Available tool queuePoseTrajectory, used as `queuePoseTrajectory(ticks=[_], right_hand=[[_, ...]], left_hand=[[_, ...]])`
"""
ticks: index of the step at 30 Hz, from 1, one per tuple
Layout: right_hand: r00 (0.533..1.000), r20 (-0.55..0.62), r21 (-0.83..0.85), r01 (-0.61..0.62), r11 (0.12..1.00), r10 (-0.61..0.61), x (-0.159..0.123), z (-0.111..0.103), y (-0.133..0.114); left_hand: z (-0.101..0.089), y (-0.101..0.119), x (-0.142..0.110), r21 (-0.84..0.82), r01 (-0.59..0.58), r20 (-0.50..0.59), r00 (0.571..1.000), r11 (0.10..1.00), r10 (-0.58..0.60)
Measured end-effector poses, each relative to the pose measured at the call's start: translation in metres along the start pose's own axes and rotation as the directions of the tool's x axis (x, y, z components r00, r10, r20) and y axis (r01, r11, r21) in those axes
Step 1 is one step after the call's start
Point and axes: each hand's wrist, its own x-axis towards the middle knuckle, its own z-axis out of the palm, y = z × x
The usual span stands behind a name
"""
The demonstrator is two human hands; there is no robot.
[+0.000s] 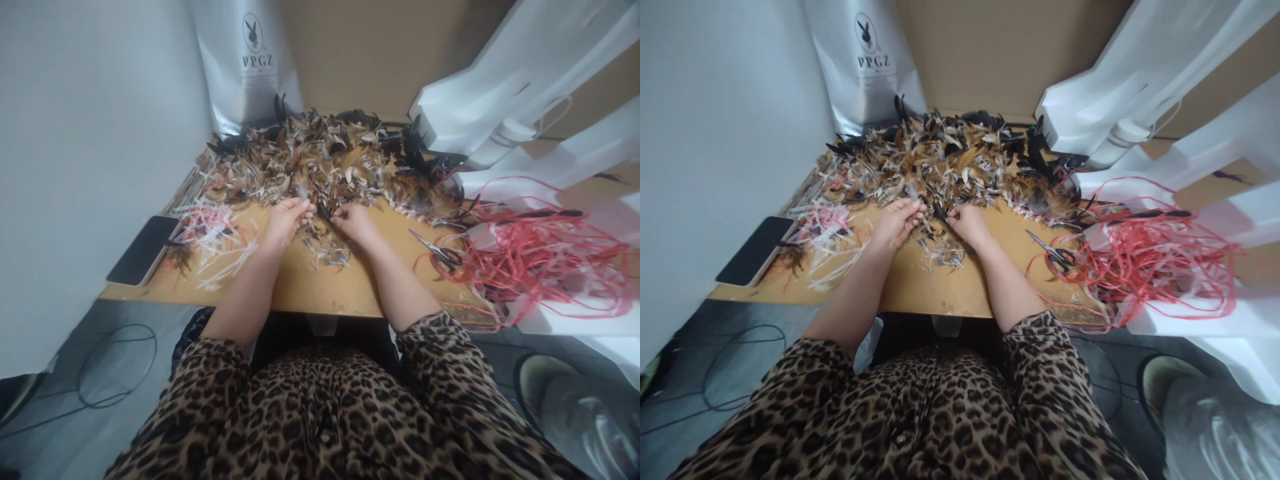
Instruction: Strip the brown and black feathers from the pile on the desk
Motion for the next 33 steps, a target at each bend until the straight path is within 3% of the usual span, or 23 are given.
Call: queuePoseTrajectory(ticks=[3,6,8,11,13,15,17,20,26,33], right_hand=[[0.998,0.049,-0.207,0.034,0.978,-0.024,-0.003,0.004,-0.004],[0.998,0.057,-0.267,0.019,0.964,-0.004,-0.004,0.005,-0.005],[0.998,0.053,-0.178,-0.011,0.984,0.021,-0.003,0.003,-0.005],[0.991,0.04,0.153,-0.13,0.98,0.125,-0.001,-0.003,-0.005],[0.972,0.085,0.461,-0.231,0.856,0.217,0.0,-0.008,-0.006],[0.954,0.179,0.718,-0.294,0.631,0.24,0.001,-0.011,-0.009],[0.945,0.254,0.85,-0.32,0.418,0.206,0.0,-0.013,-0.013],[0.94,0.308,0.902,-0.338,0.27,0.147,-0.002,-0.009,-0.018],[0.947,0.315,0.923,-0.323,0.209,0.069,-0.006,0.007,-0.022],[0.957,0.29,0.928,-0.288,0.236,0.026,-0.007,0.01,-0.023]], left_hand=[[0.0,-0.001,0.0,0.005,0.007,0.015,1.0,1.0,-0.007],[0.0,-0.002,0.0,0.014,0.02,0.03,0.999,1.0,-0.02],[0.0,-0.001,-0.001,0.014,0.023,0.048,0.999,1.0,-0.023],[0.001,-0.001,-0.001,0.014,0.035,0.07,0.997,0.999,-0.036],[0.0,-0.002,-0.001,0.014,0.058,0.086,0.995,0.998,-0.059],[0.0,-0.004,0.0,-0.005,0.1,0.119,0.988,0.995,-0.099],[0.0,-0.005,0.0,-0.034,0.165,0.161,0.974,0.986,-0.157],[0.001,-0.006,-0.001,-0.054,0.266,0.243,0.938,0.962,-0.246],[0.006,-0.006,-0.006,-0.103,0.384,0.337,0.881,0.918,-0.331],[0.011,-0.002,-0.008,-0.189,0.435,0.313,0.876,0.88,-0.365]])
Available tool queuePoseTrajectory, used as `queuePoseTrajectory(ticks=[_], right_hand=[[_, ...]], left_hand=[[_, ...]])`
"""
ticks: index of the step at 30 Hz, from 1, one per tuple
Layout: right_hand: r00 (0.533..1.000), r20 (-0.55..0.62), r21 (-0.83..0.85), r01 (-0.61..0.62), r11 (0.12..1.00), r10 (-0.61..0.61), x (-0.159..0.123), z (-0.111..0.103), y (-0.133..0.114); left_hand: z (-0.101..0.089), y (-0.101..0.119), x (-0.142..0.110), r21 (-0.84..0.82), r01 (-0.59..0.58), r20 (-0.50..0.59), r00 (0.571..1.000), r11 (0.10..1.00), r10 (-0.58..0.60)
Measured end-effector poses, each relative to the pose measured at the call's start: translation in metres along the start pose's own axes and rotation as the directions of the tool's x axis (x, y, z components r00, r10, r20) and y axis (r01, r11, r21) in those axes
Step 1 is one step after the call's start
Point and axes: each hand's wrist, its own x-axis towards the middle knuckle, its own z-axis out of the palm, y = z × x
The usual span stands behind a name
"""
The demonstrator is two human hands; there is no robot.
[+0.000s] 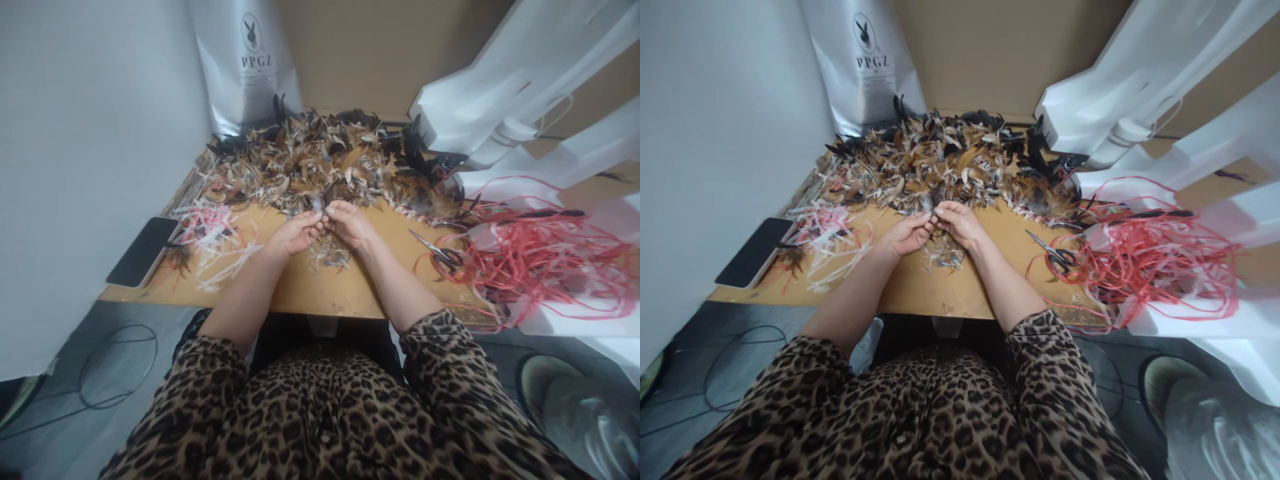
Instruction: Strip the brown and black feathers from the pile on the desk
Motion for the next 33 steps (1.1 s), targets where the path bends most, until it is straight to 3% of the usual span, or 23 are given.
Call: queuePoseTrajectory(ticks=[2,5,8,11,13,16,19,22,26,33], right_hand=[[1.0,-0.03,-0.016,0.002,1.0,-0.002,0.0,0.001,0.0],[0.993,-0.118,-0.044,-0.011,0.999,0.005,0.001,0.002,0.0],[0.984,-0.18,-0.061,-0.023,0.998,0.012,0.002,0.003,0.0],[0.981,-0.193,-0.068,-0.007,0.998,-0.006,0.002,0.004,0.0],[0.984,-0.177,-0.063,0.013,0.998,-0.024,0.001,0.005,-0.001],[0.993,-0.116,-0.051,0.031,0.998,-0.037,-0.001,0.006,-0.003],[0.996,-0.072,-0.045,0.052,0.998,-0.055,-0.002,0.006,-0.005],[0.997,-0.04,-0.065,0.058,0.996,-0.061,-0.003,0.004,-0.007],[0.996,-0.044,-0.135,0.066,0.989,-0.073,-0.003,0.002,-0.005],[0.986,-0.083,-0.307,0.114,0.945,-0.146,-0.004,0.001,-0.006]], left_hand=[[0.001,0.0,0.001,0.027,-0.055,-0.018,0.998,0.998,0.055],[0.001,-0.002,0.004,0.18,-0.221,-0.08,0.968,0.958,0.238],[-0.001,-0.004,0.008,0.381,-0.385,-0.145,0.873,0.841,0.465],[-0.003,-0.005,0.01,0.469,-0.452,-0.15,0.806,0.759,0.572],[-0.003,-0.004,0.009,0.445,-0.433,-0.118,0.839,0.784,0.531],[-0.003,-0.003,0.006,0.318,-0.313,-0.039,0.939,0.895,0.342],[-0.003,0.0,0.002,0.167,-0.167,0.012,0.986,0.972,0.167],[-0.003,0.002,-0.001,0.076,-0.082,0.042,0.996,0.994,0.079],[-0.003,0.004,-0.002,0.078,-0.056,0.019,0.998,0.995,0.054],[0.0,-0.002,0.0,0.331,-0.205,-0.046,0.972,0.921,0.232]])
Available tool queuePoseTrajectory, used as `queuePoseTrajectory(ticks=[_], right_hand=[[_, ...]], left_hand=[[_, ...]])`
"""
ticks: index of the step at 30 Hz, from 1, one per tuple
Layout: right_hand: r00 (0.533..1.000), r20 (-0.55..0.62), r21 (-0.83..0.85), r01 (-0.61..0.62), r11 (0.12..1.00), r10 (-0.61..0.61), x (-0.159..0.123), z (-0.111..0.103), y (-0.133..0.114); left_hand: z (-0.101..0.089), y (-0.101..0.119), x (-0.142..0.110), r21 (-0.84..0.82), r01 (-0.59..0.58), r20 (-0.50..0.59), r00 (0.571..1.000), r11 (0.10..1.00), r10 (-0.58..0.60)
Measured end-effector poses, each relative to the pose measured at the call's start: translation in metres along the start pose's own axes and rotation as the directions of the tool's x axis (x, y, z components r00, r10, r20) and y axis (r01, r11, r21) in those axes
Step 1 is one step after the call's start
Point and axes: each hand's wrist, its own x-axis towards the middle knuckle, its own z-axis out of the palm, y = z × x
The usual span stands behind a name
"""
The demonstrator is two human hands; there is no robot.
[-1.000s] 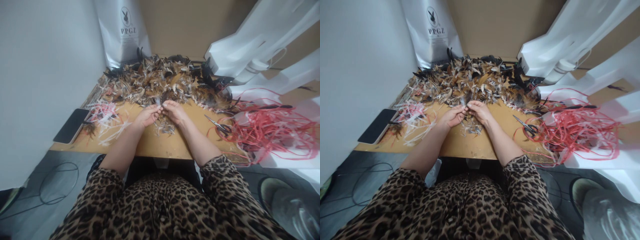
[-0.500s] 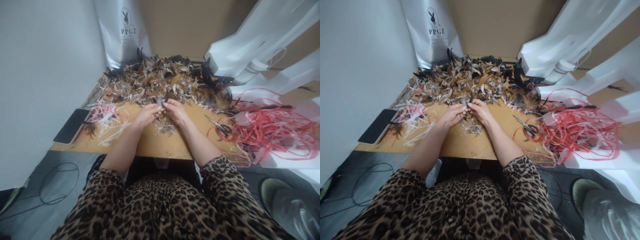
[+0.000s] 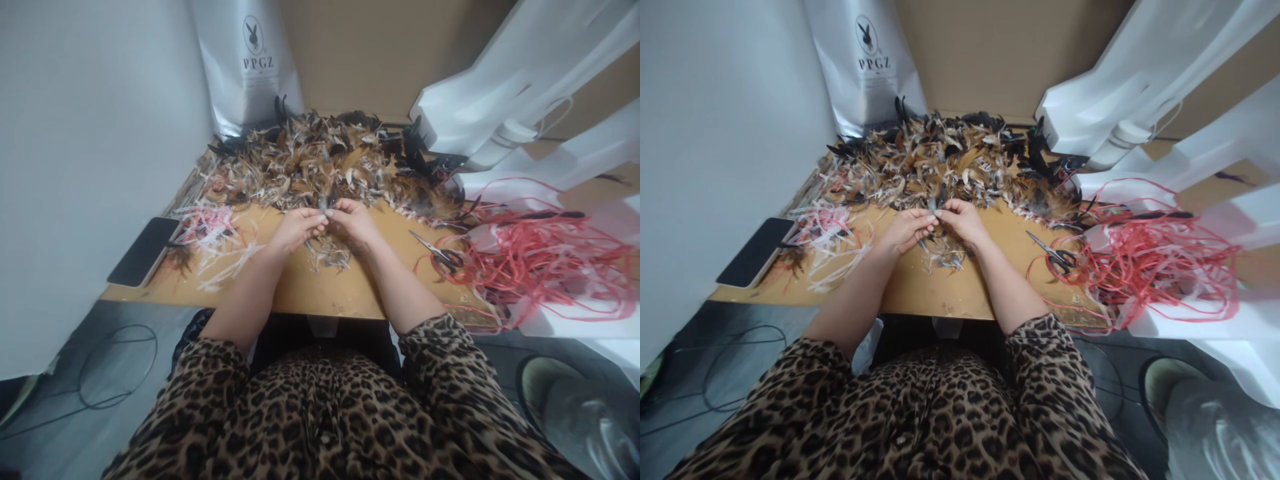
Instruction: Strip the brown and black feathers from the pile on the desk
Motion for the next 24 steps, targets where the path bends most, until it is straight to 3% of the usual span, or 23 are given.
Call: queuePoseTrajectory(ticks=[4,11,20,24], right_hand=[[0.999,-0.043,-0.089,0.023,0.996,-0.027,-0.0017,0.0013,-0.0042],[0.997,-0.063,-0.08,0.042,0.996,-0.047,-0.0027,0.0026,-0.0072],[0.998,-0.064,0.001,0.013,1.0,-0.013,-0.0039,0.009,-0.0039],[0.994,-0.11,-0.004,0.018,1.0,-0.019,0.0015,0.0006,-0.0045]], left_hand=[[-0.0007,-0.0036,0.002,0.125,-0.067,-0.041,0.996,0.99,0.073],[-0.0002,-0.002,0.0013,0.197,-0.083,-0.051,0.994,0.977,0.095],[-0.0015,-0.0069,0.0037,0.14,-0.069,-0.053,0.996,0.988,0.077],[-0.0024,-0.0001,0.002,0.093,-0.104,-0.104,0.988,0.99,0.113]])
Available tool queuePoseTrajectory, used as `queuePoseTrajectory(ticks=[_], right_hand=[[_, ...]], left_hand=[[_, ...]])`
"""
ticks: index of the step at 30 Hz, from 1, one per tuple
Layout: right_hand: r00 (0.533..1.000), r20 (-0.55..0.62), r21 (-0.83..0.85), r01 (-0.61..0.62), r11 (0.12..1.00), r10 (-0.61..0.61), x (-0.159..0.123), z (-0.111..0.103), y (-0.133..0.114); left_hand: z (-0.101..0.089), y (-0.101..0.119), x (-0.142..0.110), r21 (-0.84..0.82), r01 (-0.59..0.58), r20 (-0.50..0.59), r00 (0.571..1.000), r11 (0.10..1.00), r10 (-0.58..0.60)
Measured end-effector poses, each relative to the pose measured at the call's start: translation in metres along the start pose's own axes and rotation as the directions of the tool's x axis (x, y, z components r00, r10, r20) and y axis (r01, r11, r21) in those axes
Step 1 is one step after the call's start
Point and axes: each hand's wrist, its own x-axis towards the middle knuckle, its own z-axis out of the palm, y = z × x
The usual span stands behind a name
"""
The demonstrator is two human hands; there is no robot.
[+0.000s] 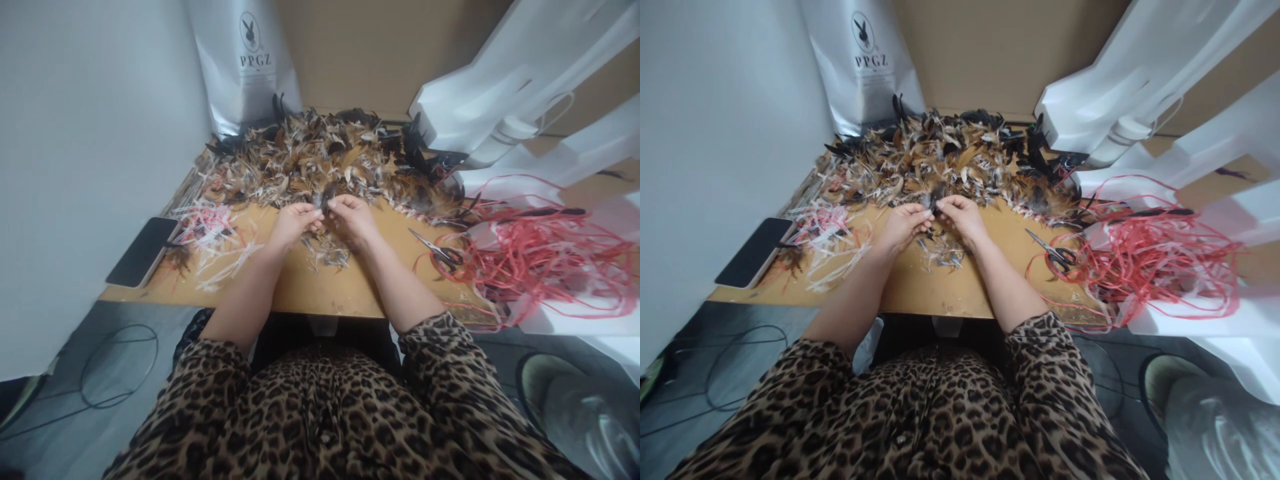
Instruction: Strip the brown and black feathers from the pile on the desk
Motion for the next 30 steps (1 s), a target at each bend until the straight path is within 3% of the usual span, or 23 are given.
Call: queuePoseTrajectory(ticks=[5,8,11,14,19,22,26,28,30], right_hand=[[0.98,-0.166,-0.111,0.09,0.99,-0.108,0.013,-0.025,-0.004],[0.978,-0.124,-0.349,0.117,0.93,-0.169,0.017,-0.037,-0.003],[0.991,-0.026,-0.597,0.089,0.797,-0.13,0.017,-0.041,0.001],[0.994,0.046,-0.701,0.1,0.706,-0.095,0.014,-0.035,0.005],[0.982,0.165,-0.697,0.182,0.693,-0.092,0.007,-0.012,0.014],[0.972,0.229,-0.765,0.214,0.608,-0.054,0.002,0.004,0.016],[0.975,0.223,-0.85,0.198,0.488,-0.006,0.0,0.02,0.016],[0.978,0.21,-0.84,0.183,0.51,-0.005,0.001,0.021,0.016],[0.984,0.176,-0.764,0.136,0.631,0.001,0.002,0.018,0.016]], left_hand=[[-0.008,0.01,0.004,-0.155,-0.09,-0.136,0.988,0.984,0.069],[-0.012,0.012,0.007,-0.185,-0.104,-0.182,0.981,0.977,0.069],[-0.015,0.011,0.008,-0.202,-0.117,-0.192,0.978,0.972,0.078],[-0.018,0.01,0.01,-0.22,-0.143,-0.189,0.977,0.965,0.101],[-0.019,0.01,0.01,-0.223,-0.156,-0.194,0.974,0.962,0.113],[-0.016,0.011,0.009,-0.213,-0.149,-0.205,0.973,0.966,0.105],[-0.016,0.011,0.008,-0.218,-0.132,-0.211,0.974,0.967,0.085],[-0.017,0.01,0.009,-0.233,-0.126,-0.209,0.975,0.964,0.077],[-0.018,0.009,0.01,-0.247,-0.125,-0.205,0.976,0.961,0.074]])
